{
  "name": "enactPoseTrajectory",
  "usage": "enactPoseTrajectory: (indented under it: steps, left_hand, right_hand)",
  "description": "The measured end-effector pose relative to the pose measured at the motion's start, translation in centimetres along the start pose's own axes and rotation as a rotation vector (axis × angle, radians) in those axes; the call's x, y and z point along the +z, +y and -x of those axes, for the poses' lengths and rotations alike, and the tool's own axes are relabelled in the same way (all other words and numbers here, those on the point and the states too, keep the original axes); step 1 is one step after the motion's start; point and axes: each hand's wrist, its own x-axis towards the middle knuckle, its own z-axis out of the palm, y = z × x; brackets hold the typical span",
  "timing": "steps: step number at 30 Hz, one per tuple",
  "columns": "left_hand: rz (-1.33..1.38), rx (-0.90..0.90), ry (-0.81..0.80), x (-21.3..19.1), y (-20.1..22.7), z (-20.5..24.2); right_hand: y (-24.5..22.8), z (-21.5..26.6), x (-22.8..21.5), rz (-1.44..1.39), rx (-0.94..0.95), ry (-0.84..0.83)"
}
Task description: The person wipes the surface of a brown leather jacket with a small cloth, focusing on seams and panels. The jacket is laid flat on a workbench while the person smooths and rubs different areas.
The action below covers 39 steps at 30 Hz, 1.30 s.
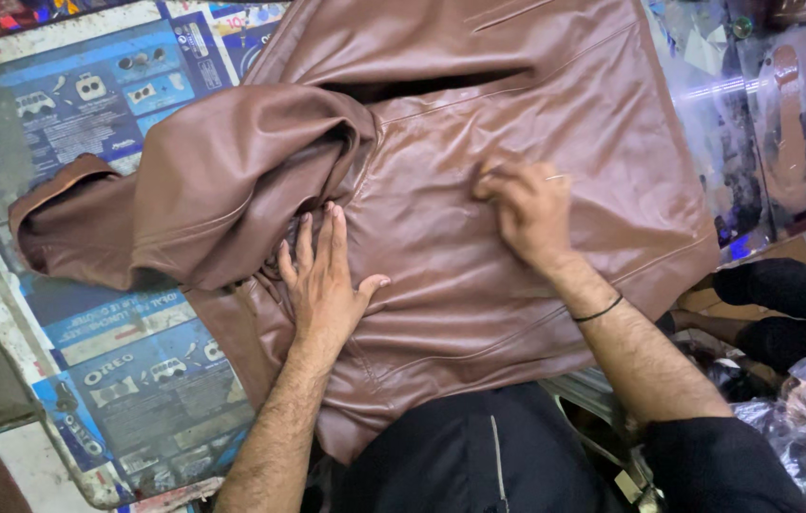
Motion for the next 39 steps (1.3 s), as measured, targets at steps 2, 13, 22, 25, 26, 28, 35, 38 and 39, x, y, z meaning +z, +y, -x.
enactPoseTrajectory:
  steps: [2,13,22,25,26,28,35,38,39]
  left_hand:
    - [-0.002,-0.006,-0.001,-0.1,0.1,-0.3]
    - [0.016,0.004,0.017,0.1,-0.1,0.0]
    - [0.021,-0.003,0.01,-0.1,0.1,0.2]
    - [0.032,-0.012,-0.003,-0.3,0.0,-0.1]
    - [0.042,-0.02,-0.011,-0.3,-0.1,-0.3]
    - [0.047,-0.011,-0.004,-0.2,0.0,-0.1]
    - [0.061,-0.019,-0.016,-0.3,-0.1,-0.3]
    - [0.055,-0.006,-0.002,-0.1,-0.1,0.0]
    - [0.054,-0.008,-0.004,-0.1,-0.1,0.1]
  right_hand:
    - [-0.7,-1.0,1.0,-0.058,-0.361,-0.137]
    - [-2.8,-5.0,3.9,-0.088,-0.112,0.016]
    - [-5.4,-6.2,4.8,-0.15,-0.152,-0.045]
    - [-6.4,-6.9,5.2,-0.186,-0.404,-0.166]
    - [-6.6,-7.1,5.3,-0.198,-0.526,-0.23]
    - [-7.5,-6.7,5.5,-0.192,-0.238,-0.144]
    - [-7.7,-3.8,3.0,-0.226,-0.338,-0.259]
    - [-5.4,-1.8,0.7,-0.044,-0.117,-0.216]
    - [-4.9,-1.2,0.3,0.011,-0.032,-0.187]
